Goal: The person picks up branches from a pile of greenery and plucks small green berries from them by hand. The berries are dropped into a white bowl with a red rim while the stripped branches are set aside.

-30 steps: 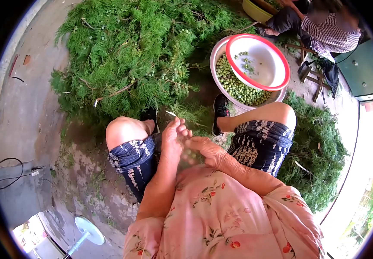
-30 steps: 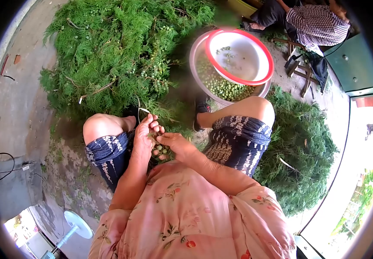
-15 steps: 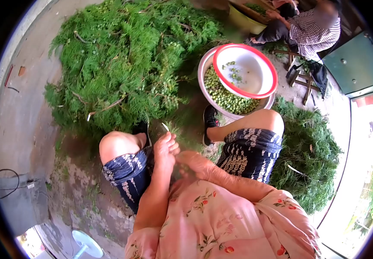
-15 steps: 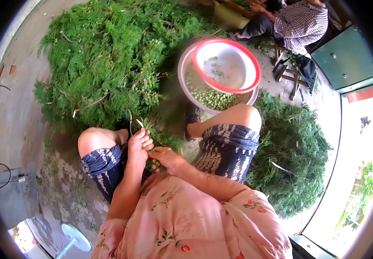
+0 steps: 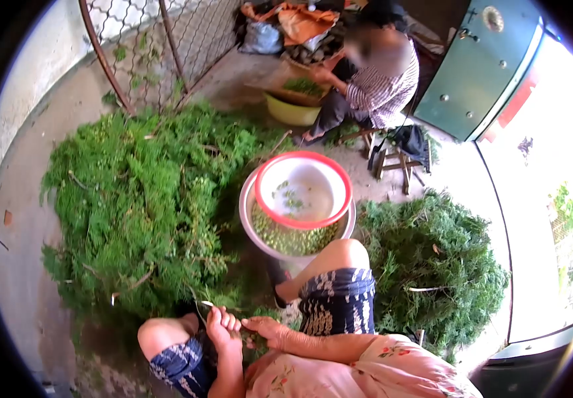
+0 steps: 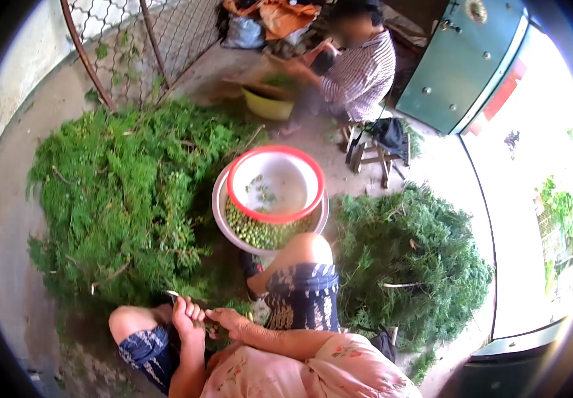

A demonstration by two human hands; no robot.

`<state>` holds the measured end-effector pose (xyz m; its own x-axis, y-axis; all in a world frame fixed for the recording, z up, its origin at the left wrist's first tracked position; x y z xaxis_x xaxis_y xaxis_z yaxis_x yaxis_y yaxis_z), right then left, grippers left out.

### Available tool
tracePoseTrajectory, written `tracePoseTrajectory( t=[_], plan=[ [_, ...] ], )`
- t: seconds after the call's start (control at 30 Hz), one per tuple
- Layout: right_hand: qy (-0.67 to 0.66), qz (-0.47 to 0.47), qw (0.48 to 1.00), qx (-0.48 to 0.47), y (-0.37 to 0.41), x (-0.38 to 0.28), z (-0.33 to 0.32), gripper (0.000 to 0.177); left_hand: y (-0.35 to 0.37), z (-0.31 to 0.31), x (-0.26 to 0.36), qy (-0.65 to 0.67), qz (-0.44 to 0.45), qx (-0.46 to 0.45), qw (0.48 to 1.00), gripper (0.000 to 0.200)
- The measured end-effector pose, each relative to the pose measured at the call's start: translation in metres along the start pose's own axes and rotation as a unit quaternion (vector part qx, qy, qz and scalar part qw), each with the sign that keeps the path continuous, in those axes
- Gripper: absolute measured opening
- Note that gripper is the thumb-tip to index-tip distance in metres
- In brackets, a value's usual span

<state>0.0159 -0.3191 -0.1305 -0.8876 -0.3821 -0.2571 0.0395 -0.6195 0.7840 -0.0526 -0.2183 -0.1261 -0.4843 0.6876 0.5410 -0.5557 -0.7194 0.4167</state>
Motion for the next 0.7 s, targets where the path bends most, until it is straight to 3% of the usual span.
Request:
tracePoseTrajectory(
  t=[0.13, 0.23, 0.3, 0.4, 0.7],
  plan=[
    [0.056, -0.052, 0.986, 0.148, 0.006, -0.009, 0.006, 0.023, 0.012, 0.016, -0.003, -0.045, 0.001, -0.009, 0.999, 0.027],
    [0.23, -0.092, 0.951, 0.187, 0.002, -0.015, -0.001, 0.028, 0.022, 0.026, -0.006, -0.054, -0.001, 0.01, 0.998, 0.028],
    [0.363, -0.142, 0.893, 0.224, 0.0, -0.017, -0.004, 0.032, 0.025, 0.021, -0.009, -0.046, -0.019, 0.023, 0.999, 0.028],
    [0.442, -0.224, 0.844, 0.206, -0.009, -0.014, -0.01, 0.031, 0.033, 0.025, -0.013, -0.081, -0.018, 0.048, 0.995, 0.026],
    [0.528, -0.314, 0.768, 0.183, -0.031, -0.016, -0.006, 0.025, 0.044, 0.035, -0.008, -0.144, 0.012, 0.099, 0.985, 0.025]
  ],
)
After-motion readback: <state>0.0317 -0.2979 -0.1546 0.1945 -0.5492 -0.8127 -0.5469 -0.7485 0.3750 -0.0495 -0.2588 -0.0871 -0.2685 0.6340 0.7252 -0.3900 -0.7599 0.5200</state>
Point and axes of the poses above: each hand's wrist, its own y-axis away from the middle knuckle, its own z-axis out of the palm, x = y × z, the point moved 2 cm from there along -y, towards the middle knuckle, and after that the axes turned 5 degrees about z, right-handed, at the moved point
